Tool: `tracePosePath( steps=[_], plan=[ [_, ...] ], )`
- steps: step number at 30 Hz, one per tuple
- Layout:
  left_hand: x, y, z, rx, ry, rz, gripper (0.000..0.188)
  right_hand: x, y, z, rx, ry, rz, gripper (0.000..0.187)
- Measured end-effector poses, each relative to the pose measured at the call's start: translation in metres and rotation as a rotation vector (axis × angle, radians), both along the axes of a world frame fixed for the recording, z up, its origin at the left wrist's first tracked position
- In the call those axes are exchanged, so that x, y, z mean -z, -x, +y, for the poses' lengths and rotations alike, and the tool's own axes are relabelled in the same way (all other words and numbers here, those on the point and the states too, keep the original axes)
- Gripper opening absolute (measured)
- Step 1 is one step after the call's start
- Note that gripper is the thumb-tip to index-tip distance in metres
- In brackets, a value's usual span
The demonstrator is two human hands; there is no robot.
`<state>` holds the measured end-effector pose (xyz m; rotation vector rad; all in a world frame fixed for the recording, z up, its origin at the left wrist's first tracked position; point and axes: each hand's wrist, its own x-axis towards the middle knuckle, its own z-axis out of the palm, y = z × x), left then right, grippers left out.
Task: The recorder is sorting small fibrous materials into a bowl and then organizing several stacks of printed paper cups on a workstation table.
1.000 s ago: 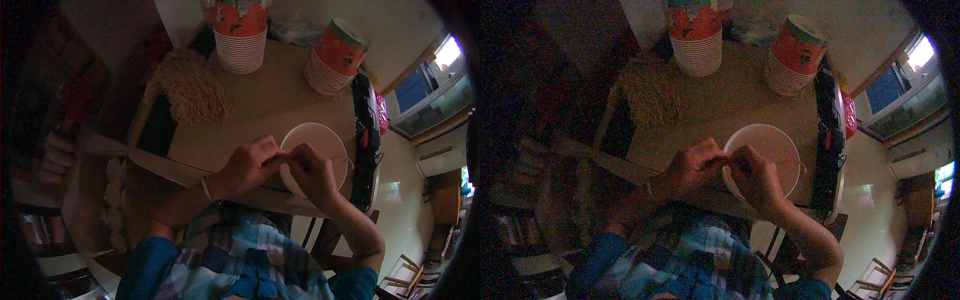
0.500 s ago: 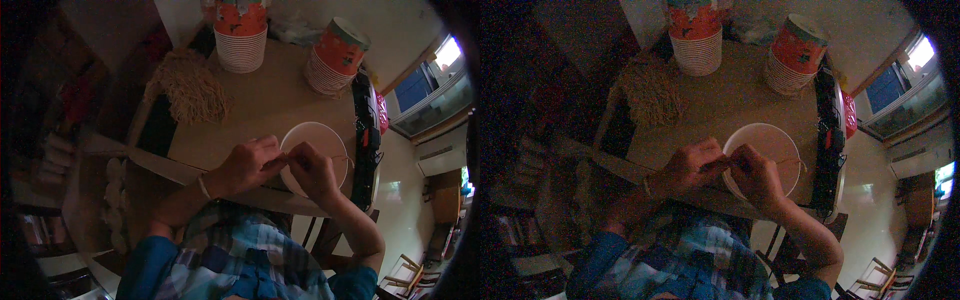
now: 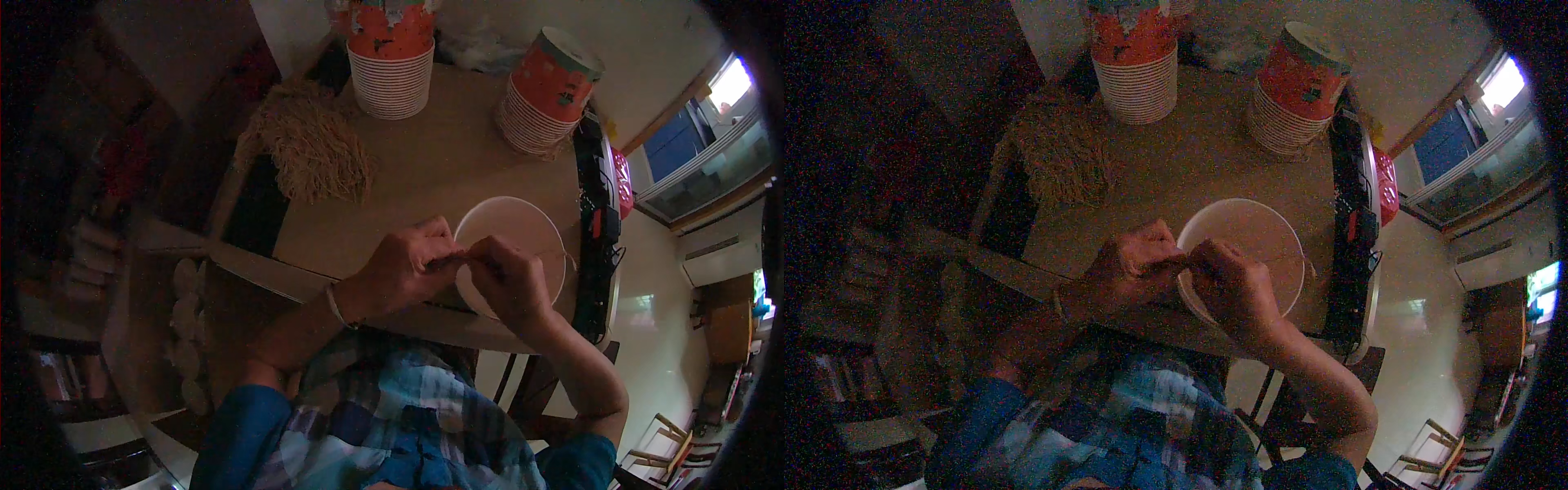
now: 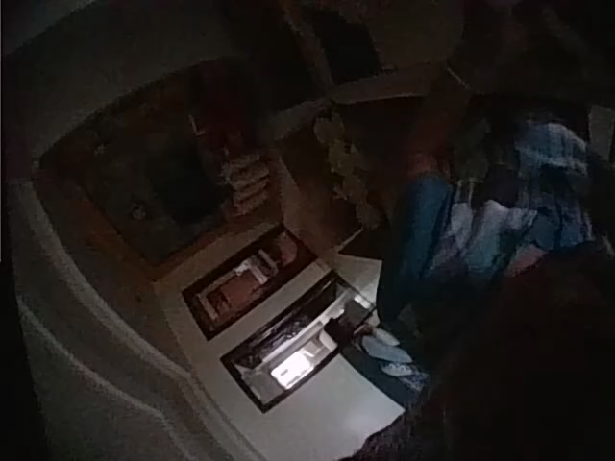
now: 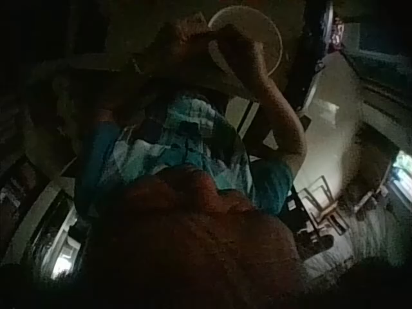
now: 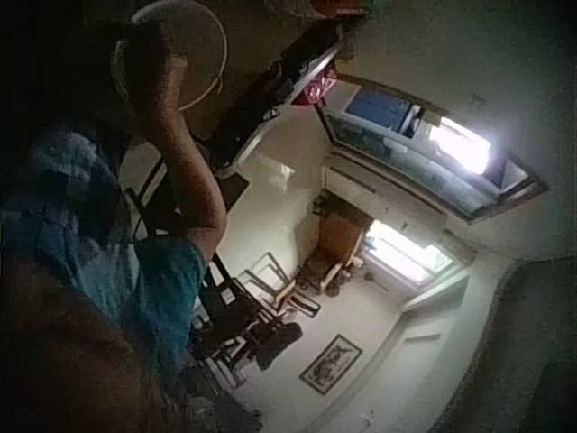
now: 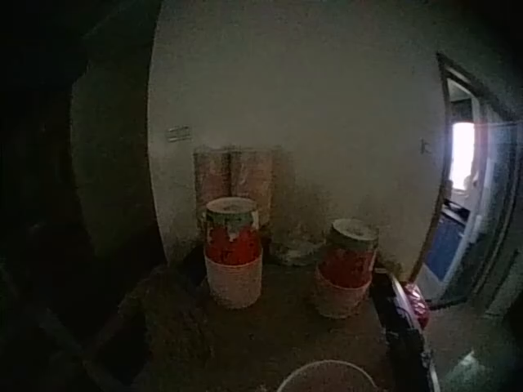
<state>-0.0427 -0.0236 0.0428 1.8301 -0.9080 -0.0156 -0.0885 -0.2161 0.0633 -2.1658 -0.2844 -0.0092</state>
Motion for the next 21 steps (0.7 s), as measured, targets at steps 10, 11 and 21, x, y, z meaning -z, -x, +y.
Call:
tracePosePath(
  steps=[10,11,21],
  plan=[
    [0.0001,0.0033,-0.0021,-0.053,-0.031,-0.053,0.008,0.0035,-0.0005,0.0008,-0.017,0.102,-0.140,0.010],
    [0.0016,0.0031,-0.0023,-0.055,-0.022,-0.065,0.009,0.0030,0.0005,0.0011,0.005,0.115,-0.121,0.015],
    [0.0018,0.0054,-0.0043,-0.093,-0.002,-0.073,0.011,-0.0020,0.0006,0.0015,-0.024,0.194,-0.182,0.013]
  ],
)
